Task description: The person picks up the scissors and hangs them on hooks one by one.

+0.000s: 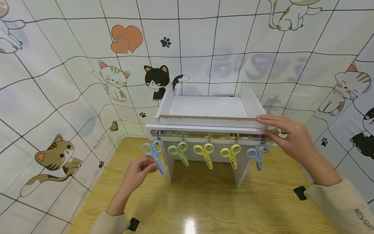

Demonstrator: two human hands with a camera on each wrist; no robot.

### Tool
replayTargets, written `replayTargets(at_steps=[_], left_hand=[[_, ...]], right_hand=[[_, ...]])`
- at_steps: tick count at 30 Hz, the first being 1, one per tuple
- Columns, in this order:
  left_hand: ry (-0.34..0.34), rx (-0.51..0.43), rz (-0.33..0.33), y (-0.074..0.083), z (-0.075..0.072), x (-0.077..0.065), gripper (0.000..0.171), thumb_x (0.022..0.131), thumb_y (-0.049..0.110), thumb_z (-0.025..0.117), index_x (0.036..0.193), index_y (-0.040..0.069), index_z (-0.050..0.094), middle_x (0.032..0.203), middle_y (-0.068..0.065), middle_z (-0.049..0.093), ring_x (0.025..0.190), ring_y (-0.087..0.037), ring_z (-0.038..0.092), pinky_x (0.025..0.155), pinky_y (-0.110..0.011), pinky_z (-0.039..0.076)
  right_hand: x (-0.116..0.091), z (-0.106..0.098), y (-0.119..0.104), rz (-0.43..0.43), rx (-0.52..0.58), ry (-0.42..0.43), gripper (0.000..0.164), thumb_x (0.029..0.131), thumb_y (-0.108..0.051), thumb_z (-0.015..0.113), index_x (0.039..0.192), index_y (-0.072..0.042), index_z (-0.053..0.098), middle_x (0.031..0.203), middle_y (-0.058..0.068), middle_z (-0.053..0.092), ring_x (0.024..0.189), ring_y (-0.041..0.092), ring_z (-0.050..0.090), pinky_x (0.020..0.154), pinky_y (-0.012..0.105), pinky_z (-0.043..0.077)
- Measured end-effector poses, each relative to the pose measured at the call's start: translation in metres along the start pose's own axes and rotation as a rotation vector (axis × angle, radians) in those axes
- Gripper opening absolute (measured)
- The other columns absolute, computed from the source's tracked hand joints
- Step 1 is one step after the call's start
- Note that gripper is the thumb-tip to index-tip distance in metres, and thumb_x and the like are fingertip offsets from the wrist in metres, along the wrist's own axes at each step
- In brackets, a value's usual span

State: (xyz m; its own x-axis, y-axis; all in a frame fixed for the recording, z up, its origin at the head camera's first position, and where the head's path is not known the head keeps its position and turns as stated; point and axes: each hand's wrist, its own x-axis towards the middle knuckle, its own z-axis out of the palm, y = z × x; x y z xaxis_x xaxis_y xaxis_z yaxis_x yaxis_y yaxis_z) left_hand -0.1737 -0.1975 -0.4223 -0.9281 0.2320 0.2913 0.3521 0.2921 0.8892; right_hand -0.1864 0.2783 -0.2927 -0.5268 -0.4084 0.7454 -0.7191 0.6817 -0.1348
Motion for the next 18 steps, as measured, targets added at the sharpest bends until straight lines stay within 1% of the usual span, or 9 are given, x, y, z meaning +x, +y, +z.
replayTargets(at_steps=[3,5,7,9,10,11,13,15,18], left_hand=[[0.006,0.007,-0.016,-0.003,0.001,0.001,0.012,0.096,0.003,0.062,0.097,-0.007,0.067,0.092,-0.024,0.073,0.08,0.002,0.07,0.076,-0.022,0.061],[0.009,0.018,-0.022,-0.005,0.0,0.003,0.011,0.097,0.003,0.061,0.098,-0.006,0.068,0.094,-0.024,0.074,0.082,0.002,0.071,0.076,-0.023,0.061],[0.004,0.033,-0.023,-0.008,-0.001,0.004,0.011,0.097,0.004,0.061,0.101,-0.004,0.068,0.097,-0.023,0.074,0.084,0.0,0.071,0.078,-0.023,0.06],[-0.017,0.05,-0.01,-0.011,-0.003,0.005,0.014,0.098,0.005,0.06,0.106,-0.003,0.068,0.102,-0.023,0.074,0.088,-0.003,0.072,0.08,-0.022,0.06],[-0.028,0.057,0.004,-0.012,-0.005,0.006,0.015,0.099,0.006,0.06,0.108,-0.002,0.068,0.104,-0.022,0.074,0.09,-0.005,0.073,0.081,-0.022,0.06],[-0.038,0.066,0.019,-0.014,-0.008,0.007,0.017,0.099,0.007,0.059,0.111,-0.002,0.068,0.106,-0.022,0.074,0.092,-0.007,0.073,0.082,-0.022,0.059],[-0.044,0.088,0.038,-0.017,-0.015,0.01,0.02,0.101,0.009,0.058,0.115,-0.001,0.067,0.11,-0.021,0.074,0.097,-0.011,0.073,0.083,-0.021,0.058],[-0.024,0.133,0.038,-0.018,-0.024,0.015,0.022,0.102,0.013,0.056,0.116,0.0,0.067,0.111,-0.02,0.074,0.098,-0.013,0.073,0.084,-0.021,0.057],[0.028,0.251,0.011,-0.016,-0.044,0.027,0.026,0.104,0.018,0.054,0.119,0.001,0.067,0.113,-0.017,0.074,0.101,-0.019,0.072,0.086,-0.028,0.058]], right_hand=[[0.0,0.0,0.0,-0.004,0.004,0.006,0.062,0.064,0.013,0.083,0.121,-0.009,0.073,0.124,0.006,0.072,0.128,-0.015,0.047,0.105,0.003,0.035],[0.0,0.001,0.001,-0.023,0.019,0.018,0.047,0.075,0.0,0.082,0.121,-0.009,0.073,0.124,0.005,0.072,0.128,-0.013,0.049,0.105,0.003,0.036],[0.0,0.001,0.003,-0.052,0.035,0.031,0.035,0.086,-0.017,0.076,0.12,-0.009,0.073,0.124,0.004,0.072,0.128,-0.011,0.05,0.105,0.004,0.036],[0.0,0.0,0.006,-0.08,0.072,0.03,0.038,0.092,-0.032,0.069,0.12,-0.007,0.073,0.125,0.003,0.072,0.129,-0.008,0.052,0.106,0.005,0.037],[-0.001,-0.001,0.008,-0.081,0.089,0.021,0.04,0.092,-0.034,0.068,0.12,-0.006,0.073,0.126,0.001,0.071,0.129,-0.007,0.053,0.106,0.006,0.037],[-0.002,-0.003,0.01,-0.072,0.096,0.01,0.039,0.092,-0.032,0.069,0.121,-0.006,0.072,0.129,-0.002,0.069,0.13,-0.007,0.052,0.107,0.006,0.036],[-0.004,-0.008,0.013,-0.042,0.112,-0.005,0.037,0.089,-0.019,0.076,0.123,-0.005,0.071,0.135,-0.007,0.065,0.131,-0.006,0.051,0.107,0.006,0.035],[-0.006,-0.014,0.018,0.018,0.109,-0.014,0.044,0.084,-0.005,0.078,0.127,-0.006,0.069,0.139,-0.014,0.06,0.132,-0.009,0.049,0.107,0.004,0.034],[-0.011,-0.026,0.029,0.145,0.051,-0.018,0.048,0.089,-0.003,0.071,0.135,-0.012,0.064,0.144,-0.023,0.052,0.133,-0.015,0.042,0.106,0.002,0.03]])
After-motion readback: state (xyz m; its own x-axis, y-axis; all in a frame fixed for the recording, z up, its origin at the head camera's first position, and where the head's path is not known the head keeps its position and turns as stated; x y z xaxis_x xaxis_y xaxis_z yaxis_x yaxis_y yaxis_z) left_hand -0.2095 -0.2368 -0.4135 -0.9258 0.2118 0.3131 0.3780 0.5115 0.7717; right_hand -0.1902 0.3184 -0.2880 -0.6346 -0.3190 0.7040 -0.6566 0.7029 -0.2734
